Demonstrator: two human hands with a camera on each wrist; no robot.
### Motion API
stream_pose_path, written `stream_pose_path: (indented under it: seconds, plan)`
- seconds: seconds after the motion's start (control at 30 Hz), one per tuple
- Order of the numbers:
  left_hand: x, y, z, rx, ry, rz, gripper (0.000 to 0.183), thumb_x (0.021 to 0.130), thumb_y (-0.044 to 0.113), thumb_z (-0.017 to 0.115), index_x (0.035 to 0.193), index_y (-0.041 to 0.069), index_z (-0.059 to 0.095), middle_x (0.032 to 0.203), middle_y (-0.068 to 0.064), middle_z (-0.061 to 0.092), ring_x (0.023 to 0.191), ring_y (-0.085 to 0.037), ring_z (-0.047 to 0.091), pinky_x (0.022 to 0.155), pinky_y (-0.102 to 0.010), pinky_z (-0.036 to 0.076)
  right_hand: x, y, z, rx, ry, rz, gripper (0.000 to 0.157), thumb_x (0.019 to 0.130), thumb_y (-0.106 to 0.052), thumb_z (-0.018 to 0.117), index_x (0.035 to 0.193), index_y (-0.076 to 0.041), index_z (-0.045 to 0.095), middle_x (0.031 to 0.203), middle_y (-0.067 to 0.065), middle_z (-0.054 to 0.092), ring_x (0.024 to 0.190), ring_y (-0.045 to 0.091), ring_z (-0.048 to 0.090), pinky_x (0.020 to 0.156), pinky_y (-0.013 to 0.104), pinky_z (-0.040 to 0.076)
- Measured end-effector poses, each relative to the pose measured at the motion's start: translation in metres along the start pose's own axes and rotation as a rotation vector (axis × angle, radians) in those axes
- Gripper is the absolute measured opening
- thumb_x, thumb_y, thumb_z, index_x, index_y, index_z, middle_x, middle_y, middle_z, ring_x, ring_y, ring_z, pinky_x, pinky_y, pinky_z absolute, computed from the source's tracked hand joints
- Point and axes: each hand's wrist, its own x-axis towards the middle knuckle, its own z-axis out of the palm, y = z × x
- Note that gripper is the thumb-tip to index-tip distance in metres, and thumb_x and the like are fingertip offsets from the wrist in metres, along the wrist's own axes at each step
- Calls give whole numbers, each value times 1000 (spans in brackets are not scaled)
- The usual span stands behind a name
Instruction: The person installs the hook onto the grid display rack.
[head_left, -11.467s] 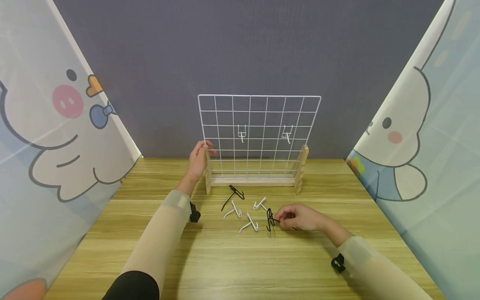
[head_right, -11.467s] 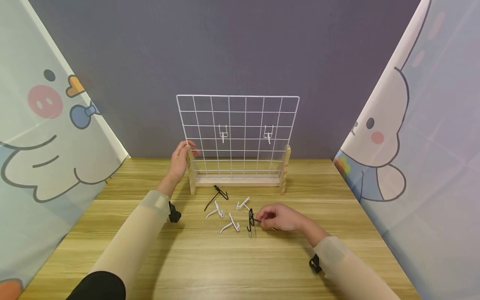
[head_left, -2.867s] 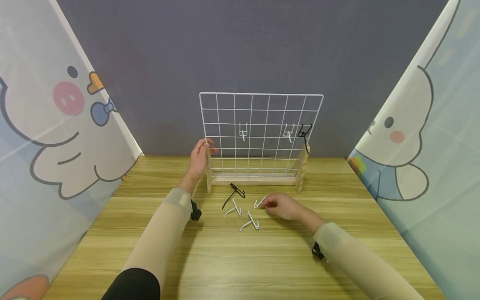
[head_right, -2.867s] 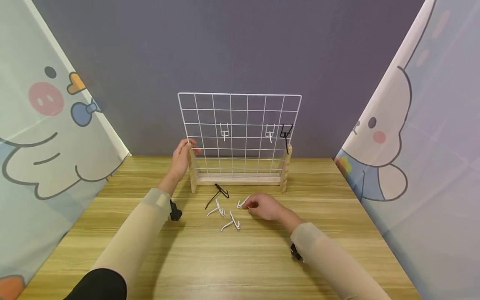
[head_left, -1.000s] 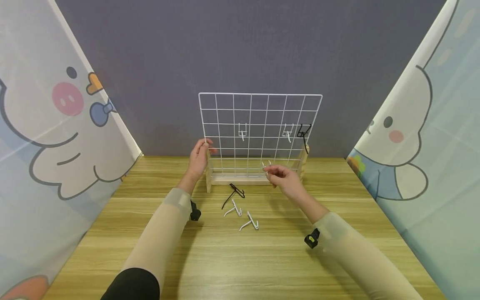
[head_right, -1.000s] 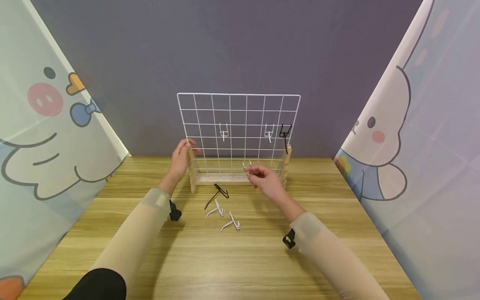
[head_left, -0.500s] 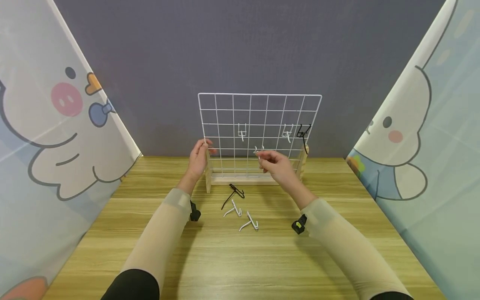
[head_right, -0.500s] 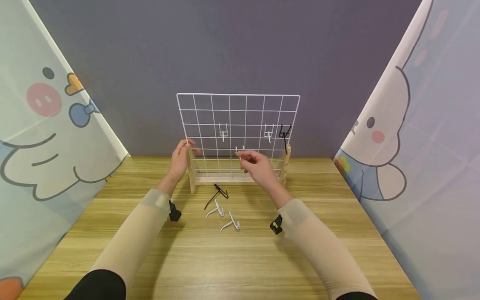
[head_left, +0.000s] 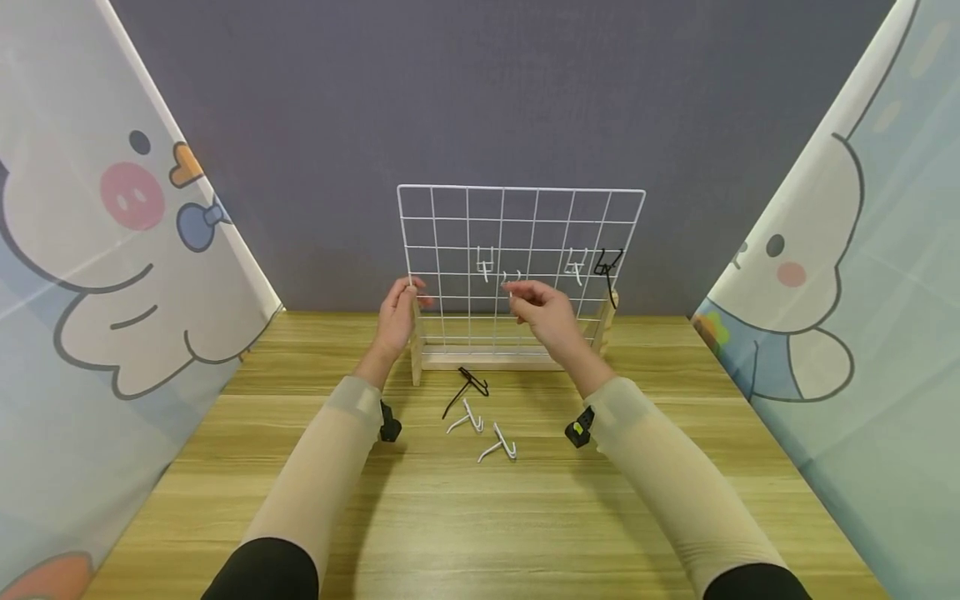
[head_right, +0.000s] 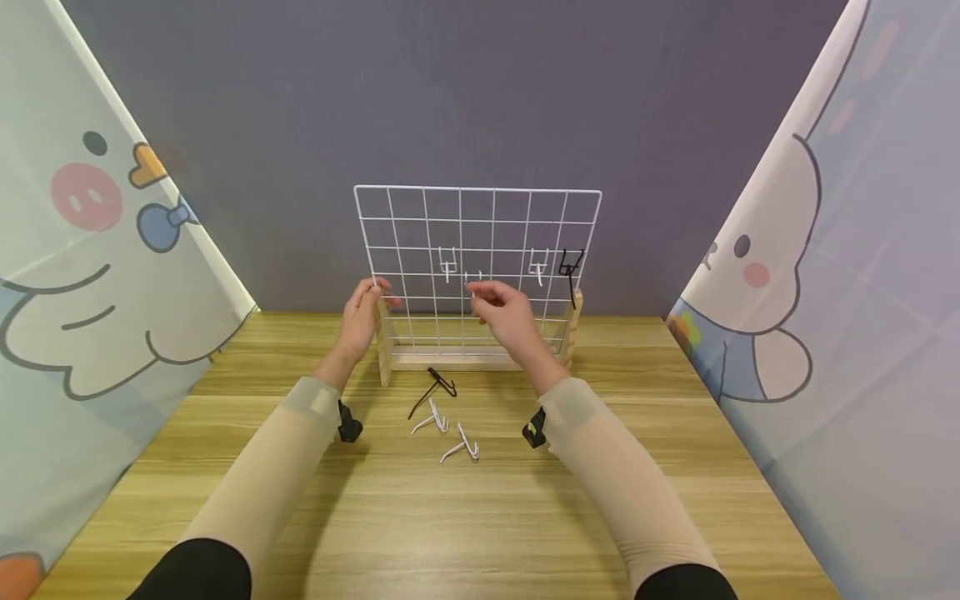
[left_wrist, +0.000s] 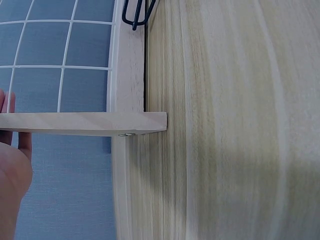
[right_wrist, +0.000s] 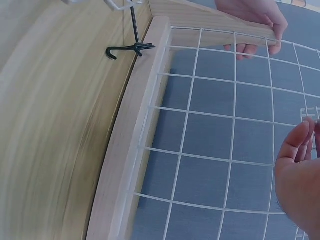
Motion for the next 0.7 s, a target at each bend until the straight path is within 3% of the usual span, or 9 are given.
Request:
stream_pose_path:
  seconds: [0.2, 0.33, 0.53, 0.7]
  plan:
    - [0, 0, -2, 16, -9, 0, 37, 118, 18, 37, 134, -8, 57, 120, -34, 69, 117, -51, 70, 114, -54, 51, 6, -3, 5, 24, 22, 21, 34, 103, -5, 69, 136, 2, 72, 106, 9, 71, 85, 11, 65, 77, 21, 59]
    - [0, 1, -2, 24, -1, -3, 37, 118, 19, 38, 134, -7, 58, 110, -26, 74, 109, -38, 74, 108, -44, 53, 8, -3, 4, 30, 35, 25, 32, 103, -4, 68, 135, 1, 73, 108, 16, 71, 83, 11, 66, 77, 23, 60]
    - [-1, 1, 0, -38, 3, 30, 35, 117, 14, 37, 131, -11, 57, 107, -24, 71, 95, -15, 75, 106, -37, 54, 10, 1, 3, 22, 45, 44, 32, 102, -4, 68, 134, 0, 74, 104, 8, 72, 83, 9, 66, 79, 24, 60]
    - [-1, 2, 0, -51, 6, 34, 35, 117, 14, 38, 130, -11, 57, 102, -19, 73, 94, -13, 75, 107, -39, 54, 11, 3, 4, 3, 43, 67, 32, 103, -5, 68, 134, -2, 75, 113, 9, 73, 87, 9, 66, 81, 21, 61]
